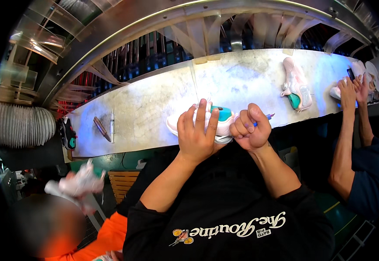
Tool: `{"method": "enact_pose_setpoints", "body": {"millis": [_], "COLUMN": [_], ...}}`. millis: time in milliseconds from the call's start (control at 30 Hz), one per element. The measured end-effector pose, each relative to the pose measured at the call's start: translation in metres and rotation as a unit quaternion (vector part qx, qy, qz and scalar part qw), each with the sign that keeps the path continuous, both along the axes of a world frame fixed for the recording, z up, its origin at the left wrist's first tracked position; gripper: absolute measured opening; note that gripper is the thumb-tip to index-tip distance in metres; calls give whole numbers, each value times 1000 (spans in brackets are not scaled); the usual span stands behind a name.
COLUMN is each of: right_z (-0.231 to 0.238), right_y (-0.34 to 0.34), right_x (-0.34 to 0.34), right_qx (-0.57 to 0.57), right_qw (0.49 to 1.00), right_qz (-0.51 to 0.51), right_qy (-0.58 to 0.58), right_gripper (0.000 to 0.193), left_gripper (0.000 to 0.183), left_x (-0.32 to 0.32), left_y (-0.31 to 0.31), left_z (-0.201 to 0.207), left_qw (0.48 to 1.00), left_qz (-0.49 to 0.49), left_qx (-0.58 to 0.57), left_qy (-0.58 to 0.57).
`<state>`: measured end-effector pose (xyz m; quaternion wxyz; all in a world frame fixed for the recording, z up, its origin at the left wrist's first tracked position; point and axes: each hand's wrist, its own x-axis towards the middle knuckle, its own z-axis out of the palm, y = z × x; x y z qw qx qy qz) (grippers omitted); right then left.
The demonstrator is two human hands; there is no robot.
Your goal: The person assembles white sneakers with teal accents on a factory assembly line. They insert white insoles into the shoe uppers, place teal shoe trees inside to maintain shape, and use a utility knife to trim excess material around the heel area. The person handles the shoes one at a time, moving them along the conveyor belt after each step.
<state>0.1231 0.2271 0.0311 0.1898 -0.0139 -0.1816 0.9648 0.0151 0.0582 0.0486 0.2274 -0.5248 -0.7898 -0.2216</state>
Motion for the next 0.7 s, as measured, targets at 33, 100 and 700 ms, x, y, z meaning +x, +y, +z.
{"method": "enact_pose_setpoints", "body": {"millis": [33,100,700], "right_z": [0,0,11], "right_y": [0,-1,77], "right_x": [1,0,-27], "right_qx": [0,-1,818], "right_qw": [1000,1000,456], "right_qz": [0,1,-61], "right_qy": [0,0,-344], "right_gripper": [30,31,40], "left_gripper": [79,78,120], "left_x": [0,0,-34], "left_y": [-2,-8,-52], "left_z": [-3,-7,-2], "left_qw": [1000,1000,968], "left_qz": [-4,-14,-112], "left_qx": [6,19,154], "left_qy": [-2,-5,-163]}}
